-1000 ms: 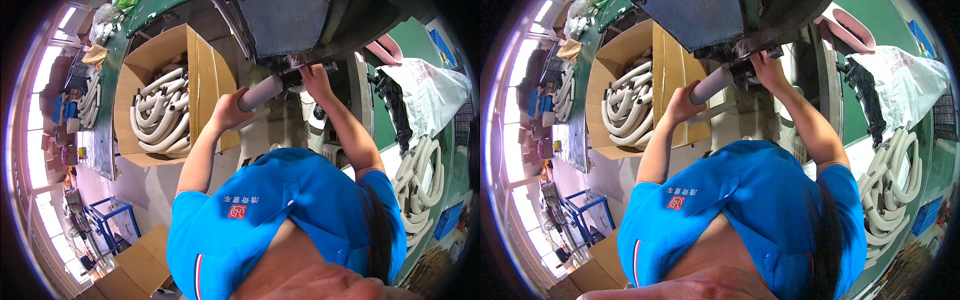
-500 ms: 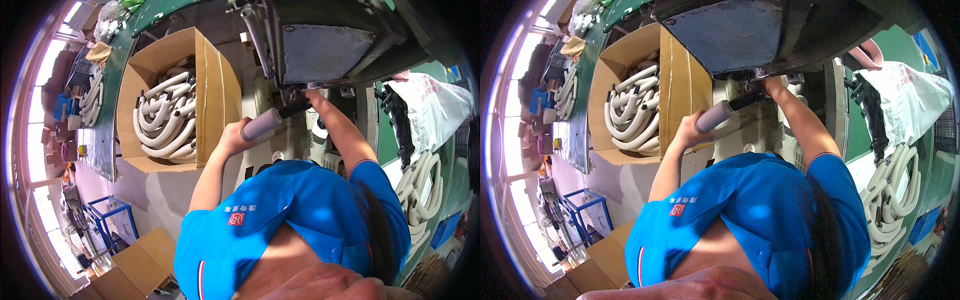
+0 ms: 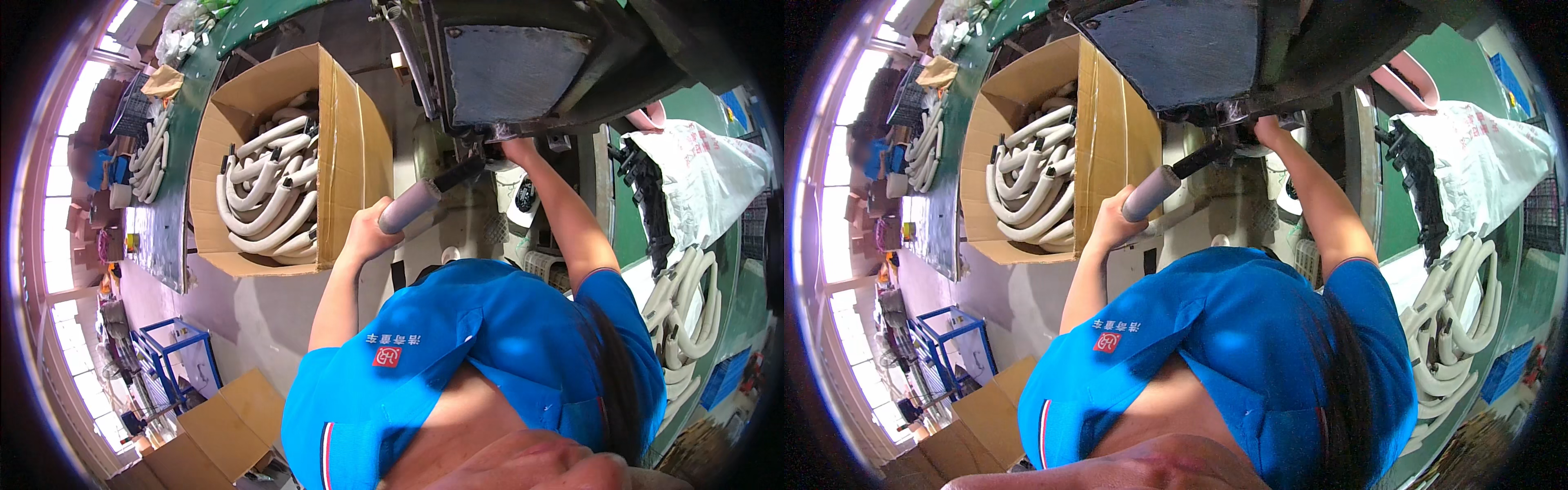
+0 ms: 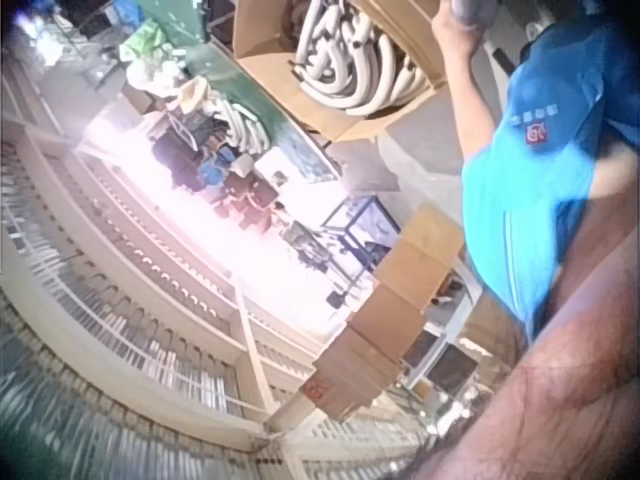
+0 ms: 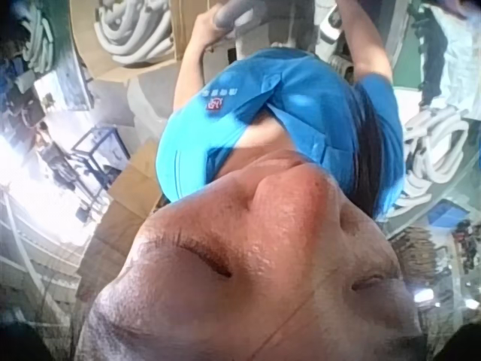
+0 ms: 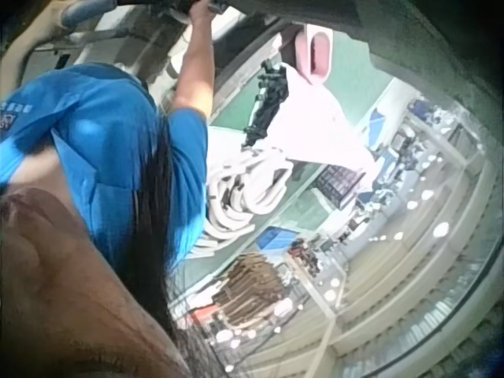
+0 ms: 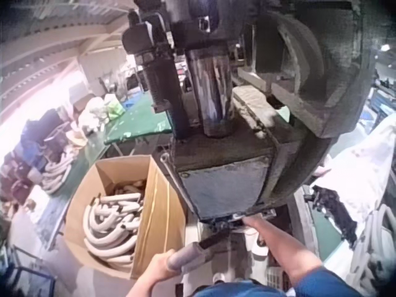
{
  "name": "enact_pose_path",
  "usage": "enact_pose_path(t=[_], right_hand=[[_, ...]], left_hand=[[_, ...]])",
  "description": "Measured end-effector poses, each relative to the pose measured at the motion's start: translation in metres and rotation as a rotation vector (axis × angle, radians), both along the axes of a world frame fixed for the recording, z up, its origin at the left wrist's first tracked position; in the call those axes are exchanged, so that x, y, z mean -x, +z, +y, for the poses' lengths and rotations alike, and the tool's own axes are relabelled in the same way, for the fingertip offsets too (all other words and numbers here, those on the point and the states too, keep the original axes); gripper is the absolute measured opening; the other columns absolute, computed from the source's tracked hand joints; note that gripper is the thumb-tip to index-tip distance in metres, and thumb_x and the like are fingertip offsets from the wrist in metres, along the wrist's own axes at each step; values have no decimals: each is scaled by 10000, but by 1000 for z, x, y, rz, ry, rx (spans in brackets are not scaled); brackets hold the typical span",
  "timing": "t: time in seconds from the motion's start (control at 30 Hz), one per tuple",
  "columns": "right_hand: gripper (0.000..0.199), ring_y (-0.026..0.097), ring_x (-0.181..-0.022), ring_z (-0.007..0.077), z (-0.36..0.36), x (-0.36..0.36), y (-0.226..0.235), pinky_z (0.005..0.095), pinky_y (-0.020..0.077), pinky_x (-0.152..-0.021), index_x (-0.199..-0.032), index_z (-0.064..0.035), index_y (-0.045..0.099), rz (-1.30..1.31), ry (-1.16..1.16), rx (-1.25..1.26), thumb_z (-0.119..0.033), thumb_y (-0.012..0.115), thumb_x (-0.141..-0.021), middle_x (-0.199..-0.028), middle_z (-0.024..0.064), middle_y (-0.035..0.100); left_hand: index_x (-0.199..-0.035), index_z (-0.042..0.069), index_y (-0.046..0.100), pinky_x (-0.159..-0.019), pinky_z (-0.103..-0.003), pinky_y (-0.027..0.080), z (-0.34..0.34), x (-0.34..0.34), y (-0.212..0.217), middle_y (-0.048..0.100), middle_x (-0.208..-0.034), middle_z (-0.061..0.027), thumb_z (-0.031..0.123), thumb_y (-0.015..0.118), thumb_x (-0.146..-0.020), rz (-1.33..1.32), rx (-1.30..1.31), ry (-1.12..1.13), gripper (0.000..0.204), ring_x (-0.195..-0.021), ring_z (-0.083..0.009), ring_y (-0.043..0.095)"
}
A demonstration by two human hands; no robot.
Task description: The person repeatedly picks up a white hose and a black plastic clip, inserts the clip into the hose end, and places the assembled unit into a cardboard box. The person continues this repetitive assembly process throughout the clip.
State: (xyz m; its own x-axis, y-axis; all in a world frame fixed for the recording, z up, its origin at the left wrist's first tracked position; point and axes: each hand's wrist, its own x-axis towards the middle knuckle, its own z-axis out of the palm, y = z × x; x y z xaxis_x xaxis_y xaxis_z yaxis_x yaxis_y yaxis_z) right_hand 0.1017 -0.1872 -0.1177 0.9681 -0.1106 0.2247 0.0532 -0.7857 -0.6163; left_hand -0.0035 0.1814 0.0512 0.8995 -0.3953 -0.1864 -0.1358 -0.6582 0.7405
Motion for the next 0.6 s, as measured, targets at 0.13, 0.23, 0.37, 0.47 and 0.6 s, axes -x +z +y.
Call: enact_pose_path(t=[0.13,0.23,0.37,0.47,0.6], right_hand=[[216,613,-933,247,3,3,26,351,498,-836,-1089,-38,598,376,-127,-720,-153,570,-908,-1065,143,631],[126,630,-737,121,0,15,59,248,522,-707,-948,-54,643,616,-161,-1131,-166,625,-895,-882,49,675],[118,549,-610,72,6,28,86,206,475,-588,-898,-65,655,587,-117,-1241,-177,618,-899,-786,10,643],[96,494,-566,74,36,43,143,216,412,-538,-836,-56,649,560,-37,-1254,-146,642,-870,-743,10,614],[109,521,-585,88,53,55,171,237,406,-543,-775,-48,654,493,245,-1186,-128,654,-848,-711,22,618]], left_hand=[[-912,72,572,-693,-369,510,0,5,1,639,-792,-149,102,708,-637,-63,-17,-23,309,-760,-320,650],[-931,71,577,-705,-368,509,3,10,1,640,-803,-151,101,708,-635,-89,-14,-17,325,-773,-320,650],[-973,76,589,-734,-369,505,4,17,5,646,-830,-152,103,708,-631,-69,23,4,363,-807,-320,650],[-993,81,594,-747,-372,502,8,22,6,650,-841,-153,109,710,-624,-50,31,42,388,-819,-320,649],[-1000,80,592,-750,-372,501,14,26,1,650,-842,-159,121,709,-614,-24,29,84,406,-812,-318,649]])
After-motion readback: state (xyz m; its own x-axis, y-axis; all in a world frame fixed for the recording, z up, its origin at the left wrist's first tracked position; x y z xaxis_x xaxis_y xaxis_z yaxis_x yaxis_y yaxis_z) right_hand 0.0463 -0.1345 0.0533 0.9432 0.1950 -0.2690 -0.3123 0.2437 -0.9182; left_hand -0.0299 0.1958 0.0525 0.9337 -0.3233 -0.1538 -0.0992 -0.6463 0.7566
